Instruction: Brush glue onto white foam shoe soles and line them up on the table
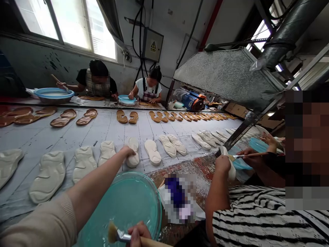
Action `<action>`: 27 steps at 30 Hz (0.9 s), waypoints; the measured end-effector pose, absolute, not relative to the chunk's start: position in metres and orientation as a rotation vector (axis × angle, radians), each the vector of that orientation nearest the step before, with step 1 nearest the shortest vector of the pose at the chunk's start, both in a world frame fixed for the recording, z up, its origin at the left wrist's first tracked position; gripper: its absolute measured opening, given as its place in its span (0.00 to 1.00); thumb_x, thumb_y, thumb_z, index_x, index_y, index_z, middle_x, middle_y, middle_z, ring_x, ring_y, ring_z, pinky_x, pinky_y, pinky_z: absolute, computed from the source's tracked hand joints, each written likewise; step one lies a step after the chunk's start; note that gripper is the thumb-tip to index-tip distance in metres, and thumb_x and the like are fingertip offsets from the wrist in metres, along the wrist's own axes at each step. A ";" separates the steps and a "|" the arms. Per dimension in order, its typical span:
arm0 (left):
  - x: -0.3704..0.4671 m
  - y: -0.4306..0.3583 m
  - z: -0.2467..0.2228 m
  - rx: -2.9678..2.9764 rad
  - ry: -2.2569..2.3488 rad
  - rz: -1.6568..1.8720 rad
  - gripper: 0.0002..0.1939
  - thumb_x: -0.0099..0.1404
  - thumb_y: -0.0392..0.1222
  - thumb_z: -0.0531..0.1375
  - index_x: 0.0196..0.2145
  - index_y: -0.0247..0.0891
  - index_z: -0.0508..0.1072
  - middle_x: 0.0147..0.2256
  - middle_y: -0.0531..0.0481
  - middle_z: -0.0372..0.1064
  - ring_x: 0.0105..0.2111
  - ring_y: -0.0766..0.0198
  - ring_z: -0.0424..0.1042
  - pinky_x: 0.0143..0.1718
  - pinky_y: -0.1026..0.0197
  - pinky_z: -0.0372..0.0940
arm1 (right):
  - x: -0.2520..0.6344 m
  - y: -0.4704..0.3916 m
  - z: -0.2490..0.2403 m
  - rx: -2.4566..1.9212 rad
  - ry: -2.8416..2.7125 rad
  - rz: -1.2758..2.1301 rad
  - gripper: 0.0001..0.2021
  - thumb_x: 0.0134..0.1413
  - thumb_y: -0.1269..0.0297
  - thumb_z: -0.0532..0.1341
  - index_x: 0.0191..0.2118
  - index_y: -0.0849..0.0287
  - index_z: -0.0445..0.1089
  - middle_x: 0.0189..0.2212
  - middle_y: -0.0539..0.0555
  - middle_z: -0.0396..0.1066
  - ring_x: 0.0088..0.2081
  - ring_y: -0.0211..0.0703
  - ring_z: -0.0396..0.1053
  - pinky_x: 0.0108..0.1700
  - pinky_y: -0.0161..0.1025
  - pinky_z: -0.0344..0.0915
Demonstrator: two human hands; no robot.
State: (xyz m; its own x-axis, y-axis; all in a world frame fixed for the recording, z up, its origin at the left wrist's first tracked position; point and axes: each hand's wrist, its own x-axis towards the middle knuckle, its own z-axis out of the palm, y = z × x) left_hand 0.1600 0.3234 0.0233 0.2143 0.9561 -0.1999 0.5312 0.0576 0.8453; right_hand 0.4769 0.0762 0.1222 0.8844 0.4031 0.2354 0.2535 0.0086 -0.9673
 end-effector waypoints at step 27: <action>-0.101 0.047 0.071 0.285 0.849 0.771 0.26 0.63 0.44 0.55 0.55 0.26 0.72 0.49 0.28 0.76 0.38 0.37 0.79 0.35 0.42 0.74 | 0.146 0.008 0.030 -1.838 -1.210 0.933 0.15 0.47 0.52 0.63 0.20 0.58 0.69 0.19 0.52 0.69 0.24 0.42 0.66 0.27 0.36 0.53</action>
